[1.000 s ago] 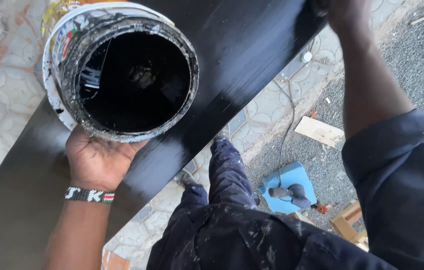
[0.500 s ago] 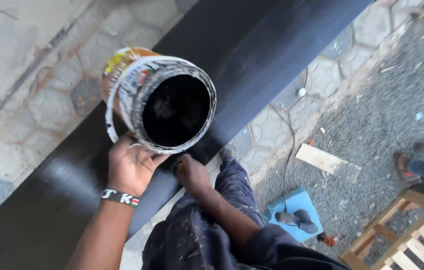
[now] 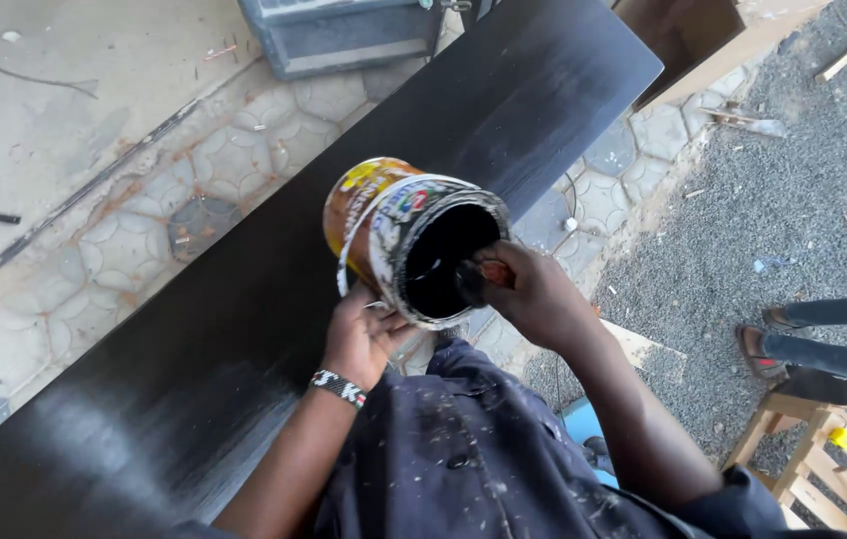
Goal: Applying a black wood finish to a wooden board using a rag dipped in a paint can.
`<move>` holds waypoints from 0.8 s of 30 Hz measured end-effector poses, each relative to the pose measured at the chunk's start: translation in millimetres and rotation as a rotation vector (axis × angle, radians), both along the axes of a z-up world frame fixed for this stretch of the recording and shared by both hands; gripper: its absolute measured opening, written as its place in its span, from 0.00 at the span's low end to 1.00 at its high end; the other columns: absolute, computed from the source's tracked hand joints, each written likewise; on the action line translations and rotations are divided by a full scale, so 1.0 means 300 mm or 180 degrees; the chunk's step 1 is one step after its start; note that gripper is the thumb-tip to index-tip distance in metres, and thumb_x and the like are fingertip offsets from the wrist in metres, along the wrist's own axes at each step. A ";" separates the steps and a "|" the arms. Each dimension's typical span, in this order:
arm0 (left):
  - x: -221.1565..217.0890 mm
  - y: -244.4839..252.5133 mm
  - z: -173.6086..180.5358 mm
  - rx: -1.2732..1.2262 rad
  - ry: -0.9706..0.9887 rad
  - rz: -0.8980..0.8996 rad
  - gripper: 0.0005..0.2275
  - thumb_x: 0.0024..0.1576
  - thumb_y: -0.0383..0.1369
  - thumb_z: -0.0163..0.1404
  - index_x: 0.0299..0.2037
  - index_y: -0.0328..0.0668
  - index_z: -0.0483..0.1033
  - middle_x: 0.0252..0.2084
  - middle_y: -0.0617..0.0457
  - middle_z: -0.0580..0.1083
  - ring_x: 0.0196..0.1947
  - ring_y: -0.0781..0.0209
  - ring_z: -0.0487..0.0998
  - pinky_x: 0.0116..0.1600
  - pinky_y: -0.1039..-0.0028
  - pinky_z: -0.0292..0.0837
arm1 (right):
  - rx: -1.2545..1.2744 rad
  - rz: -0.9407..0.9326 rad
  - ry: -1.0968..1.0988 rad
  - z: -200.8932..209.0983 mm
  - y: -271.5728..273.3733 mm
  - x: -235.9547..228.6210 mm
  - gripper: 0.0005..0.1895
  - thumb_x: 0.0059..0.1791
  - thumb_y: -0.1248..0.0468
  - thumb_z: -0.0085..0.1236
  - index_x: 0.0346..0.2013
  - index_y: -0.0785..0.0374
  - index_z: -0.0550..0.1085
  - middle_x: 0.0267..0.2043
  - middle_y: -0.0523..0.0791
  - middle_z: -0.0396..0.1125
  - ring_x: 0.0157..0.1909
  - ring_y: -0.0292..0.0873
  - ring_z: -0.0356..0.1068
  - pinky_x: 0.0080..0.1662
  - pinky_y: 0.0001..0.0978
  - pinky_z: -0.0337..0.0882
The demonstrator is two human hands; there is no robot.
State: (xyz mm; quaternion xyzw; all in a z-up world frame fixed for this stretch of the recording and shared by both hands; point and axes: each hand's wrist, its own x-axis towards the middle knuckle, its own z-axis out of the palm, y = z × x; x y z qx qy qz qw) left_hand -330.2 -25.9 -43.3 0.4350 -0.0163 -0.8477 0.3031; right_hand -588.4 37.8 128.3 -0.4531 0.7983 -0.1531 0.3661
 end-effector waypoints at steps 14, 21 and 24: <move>-0.045 0.136 0.399 -0.0193 -0.0141 -0.0297 0.08 0.61 0.38 0.60 0.44 0.49 0.76 0.32 0.54 0.73 0.36 0.38 0.90 0.40 0.42 0.95 | -0.0885 0.1306 0.0451 -0.409 -0.139 -0.091 0.20 0.46 0.56 0.79 0.52 0.50 0.87 0.44 0.50 0.82 0.54 0.65 0.83 0.58 0.56 0.81; -0.023 0.147 0.411 -0.0154 -0.0187 -0.0066 0.10 0.62 0.35 0.59 0.47 0.47 0.70 0.32 0.58 0.66 0.34 0.32 0.90 0.39 0.30 0.92 | -0.1431 0.2118 0.0478 -0.662 -0.046 -0.303 0.20 0.41 0.59 0.83 0.47 0.52 0.87 0.40 0.48 0.81 0.51 0.61 0.83 0.58 0.51 0.81; -0.018 0.148 0.301 -0.0072 -0.0185 -0.0043 0.10 0.61 0.34 0.58 0.44 0.47 0.69 0.31 0.56 0.67 0.37 0.30 0.90 0.45 0.29 0.92 | 0.0061 -0.2170 -0.2909 -0.348 0.029 -0.077 0.09 0.52 0.66 0.69 0.34 0.56 0.74 0.21 0.43 0.59 0.20 0.49 0.66 0.20 0.28 0.51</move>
